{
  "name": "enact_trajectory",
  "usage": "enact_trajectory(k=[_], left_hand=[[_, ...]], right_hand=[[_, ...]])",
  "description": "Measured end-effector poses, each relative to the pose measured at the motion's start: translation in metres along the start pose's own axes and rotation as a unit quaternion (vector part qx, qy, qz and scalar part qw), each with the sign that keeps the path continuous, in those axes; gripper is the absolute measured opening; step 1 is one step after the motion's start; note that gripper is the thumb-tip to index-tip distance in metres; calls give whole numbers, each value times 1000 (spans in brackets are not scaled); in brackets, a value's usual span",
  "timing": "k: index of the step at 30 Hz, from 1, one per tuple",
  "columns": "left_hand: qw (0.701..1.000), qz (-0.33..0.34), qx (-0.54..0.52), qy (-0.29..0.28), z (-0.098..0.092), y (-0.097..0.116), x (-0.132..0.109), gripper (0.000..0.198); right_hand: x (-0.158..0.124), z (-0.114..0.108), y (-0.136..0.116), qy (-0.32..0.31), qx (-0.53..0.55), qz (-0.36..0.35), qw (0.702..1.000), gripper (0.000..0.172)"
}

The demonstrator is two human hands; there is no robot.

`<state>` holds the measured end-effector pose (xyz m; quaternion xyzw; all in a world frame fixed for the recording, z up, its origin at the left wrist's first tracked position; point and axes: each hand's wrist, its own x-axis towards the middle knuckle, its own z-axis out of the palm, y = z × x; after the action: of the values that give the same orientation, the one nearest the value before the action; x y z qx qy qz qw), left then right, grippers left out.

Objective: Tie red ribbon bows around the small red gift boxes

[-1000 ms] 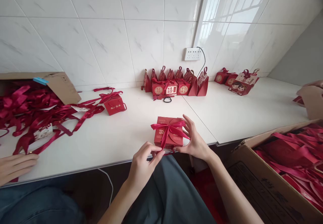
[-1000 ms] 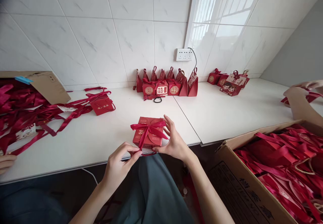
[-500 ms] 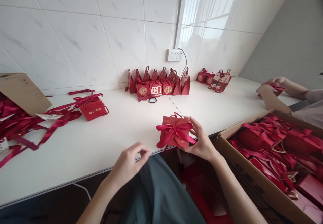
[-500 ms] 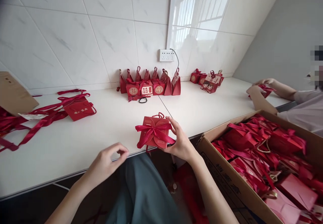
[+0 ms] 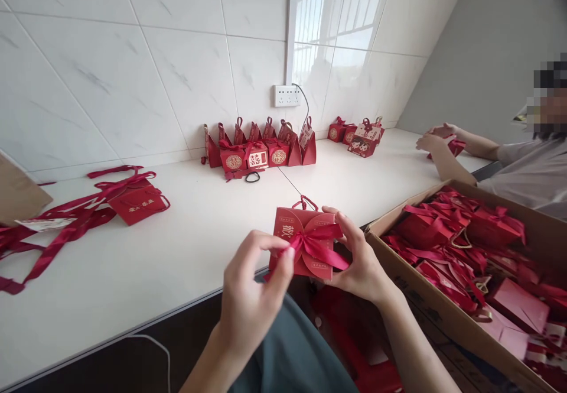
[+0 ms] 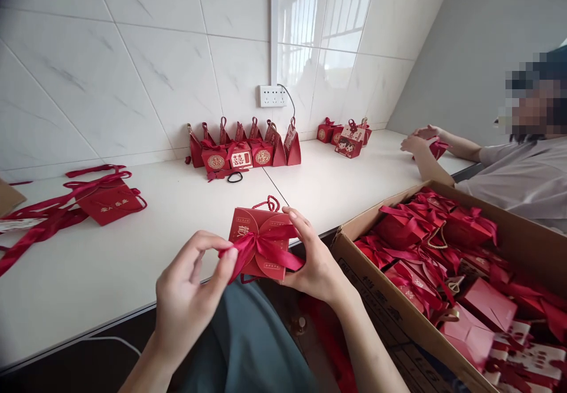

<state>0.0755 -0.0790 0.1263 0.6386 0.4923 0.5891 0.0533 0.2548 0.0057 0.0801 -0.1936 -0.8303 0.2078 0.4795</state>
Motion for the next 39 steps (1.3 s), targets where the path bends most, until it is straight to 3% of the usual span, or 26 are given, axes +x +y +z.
enact_trajectory(k=[4, 9, 23, 33, 36, 39], left_hand=[[981, 185, 66, 1, 8, 16, -12, 19], [956, 267, 123, -4, 11, 23, -17, 18], [949, 277, 148, -9, 10, 35, -16, 18], [949, 276, 151, -19, 8, 39, -18, 20], [957, 254, 138, -22, 0, 31, -8, 18], [953, 212, 213, 19, -9, 7, 15, 15]], right_hand=[[-5, 1, -12, 30, 53, -4, 998, 98], [-7, -1, -21, 43, 86, -14, 995, 99], [-11, -4, -26, 52, 59, 18, 997, 88], [-13, -7, -27, 66, 57, 25, 996, 91], [-15, -11, -25, 55, 52, 23, 997, 94], [-17, -21, -18, 58, 26, 81, 995, 100]])
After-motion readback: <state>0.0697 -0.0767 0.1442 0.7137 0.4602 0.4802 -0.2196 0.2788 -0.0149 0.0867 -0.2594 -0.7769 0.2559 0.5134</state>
